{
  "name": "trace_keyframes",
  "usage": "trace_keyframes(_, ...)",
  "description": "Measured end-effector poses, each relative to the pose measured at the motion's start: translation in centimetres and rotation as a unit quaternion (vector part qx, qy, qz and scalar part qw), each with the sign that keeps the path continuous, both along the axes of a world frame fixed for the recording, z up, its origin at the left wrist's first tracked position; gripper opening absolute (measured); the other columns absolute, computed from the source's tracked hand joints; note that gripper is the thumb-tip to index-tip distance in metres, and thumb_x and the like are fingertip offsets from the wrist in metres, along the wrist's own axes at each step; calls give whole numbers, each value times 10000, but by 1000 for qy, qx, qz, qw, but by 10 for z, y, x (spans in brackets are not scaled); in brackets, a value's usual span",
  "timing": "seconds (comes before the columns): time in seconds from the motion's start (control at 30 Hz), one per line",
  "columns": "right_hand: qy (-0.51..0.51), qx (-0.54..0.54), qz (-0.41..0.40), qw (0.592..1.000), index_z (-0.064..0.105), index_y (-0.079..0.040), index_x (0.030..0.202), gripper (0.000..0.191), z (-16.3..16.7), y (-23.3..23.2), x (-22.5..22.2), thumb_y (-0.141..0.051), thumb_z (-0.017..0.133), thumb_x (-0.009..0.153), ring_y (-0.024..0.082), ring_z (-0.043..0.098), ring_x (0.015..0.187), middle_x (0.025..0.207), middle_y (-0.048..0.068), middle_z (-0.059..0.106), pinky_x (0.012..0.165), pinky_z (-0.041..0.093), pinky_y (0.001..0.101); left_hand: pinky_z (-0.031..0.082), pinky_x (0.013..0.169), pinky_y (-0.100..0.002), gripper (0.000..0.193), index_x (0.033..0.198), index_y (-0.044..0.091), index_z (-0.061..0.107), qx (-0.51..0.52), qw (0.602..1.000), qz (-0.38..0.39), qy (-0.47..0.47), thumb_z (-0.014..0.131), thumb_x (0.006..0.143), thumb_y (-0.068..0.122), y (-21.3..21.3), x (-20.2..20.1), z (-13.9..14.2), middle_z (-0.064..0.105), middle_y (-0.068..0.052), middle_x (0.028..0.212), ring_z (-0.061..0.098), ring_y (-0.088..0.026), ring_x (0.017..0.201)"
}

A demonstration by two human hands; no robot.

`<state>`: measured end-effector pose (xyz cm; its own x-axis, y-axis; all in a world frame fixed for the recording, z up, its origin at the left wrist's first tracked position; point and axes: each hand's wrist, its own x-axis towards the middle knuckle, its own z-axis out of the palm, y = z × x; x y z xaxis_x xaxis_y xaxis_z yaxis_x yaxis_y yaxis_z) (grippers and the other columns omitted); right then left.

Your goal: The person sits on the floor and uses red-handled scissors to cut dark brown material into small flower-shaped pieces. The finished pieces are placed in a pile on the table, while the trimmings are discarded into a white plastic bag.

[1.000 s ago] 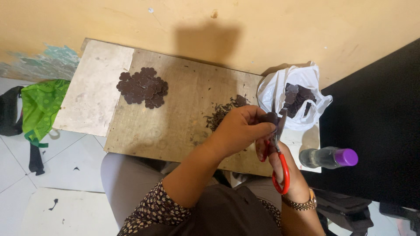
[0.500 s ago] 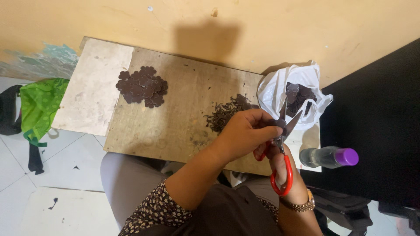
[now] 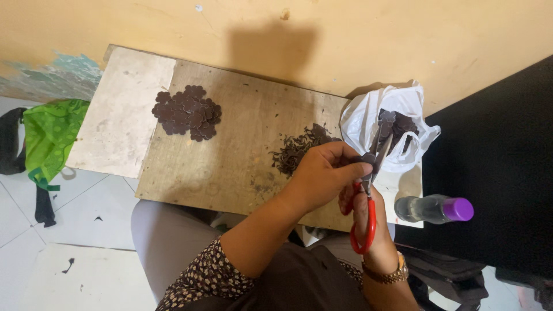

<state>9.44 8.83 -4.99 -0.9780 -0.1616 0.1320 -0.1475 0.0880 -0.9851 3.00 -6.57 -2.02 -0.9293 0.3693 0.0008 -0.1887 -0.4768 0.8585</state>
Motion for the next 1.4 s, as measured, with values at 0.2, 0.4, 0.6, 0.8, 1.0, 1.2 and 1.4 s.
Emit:
trace_keyframes(0.2,-54,-36,39,997,551,-15,1035,682,9,0,2,-676,385,1023,162,488,744,818,54,516,691,393,302,533,651,-235,138,958,10,687,15,1000,-4,5,775,899,98,-3,-3,0,696,-20,790,639,-71,701)
trace_keyframes(0.4,-69,-27,71,995,542,4,1137,741,31,-4,10,-714,416,1007,161,475,862,939,53,497,802,401,309,506,530,-241,140,971,-7,691,-22,999,-10,-21,716,920,120,-10,-2,10,688,-39,717,617,-82,584)
trace_keyframes(0.6,-79,8,56,995,555,1,1163,643,37,-5,8,-606,415,1002,169,490,842,934,62,532,783,416,316,520,528,-233,205,952,-22,705,-153,987,30,29,704,926,181,-16,4,30,700,-47,707,634,-71,578)
trace_keyframes(0.8,-90,2,41,995,539,3,1104,571,24,-1,7,-548,419,1013,180,508,810,896,76,536,752,437,321,518,510,-265,211,955,0,691,-139,990,35,-2,696,899,203,-13,9,36,688,-56,697,627,-92,554)
trace_keyframes(1.0,-43,34,60,997,568,-5,1038,710,19,4,7,-681,354,1018,153,499,755,835,55,536,693,411,300,537,583,-237,206,960,-2,713,-157,984,72,44,709,900,196,-11,10,30,710,-37,750,638,-58,636)
trace_keyframes(1.2,-35,35,35,998,557,-7,988,715,19,-1,7,-693,359,1019,152,479,703,789,53,514,644,413,292,536,576,-242,206,964,-5,714,-145,987,68,31,703,898,189,-11,10,33,709,-43,748,638,-68,630)
trace_keyframes(1.4,-31,35,40,998,535,-31,923,693,15,4,7,-698,375,1022,133,458,664,752,27,488,604,396,275,543,604,-240,201,969,-2,711,-147,986,63,41,698,898,186,-11,9,31,710,-33,769,650,-66,659)
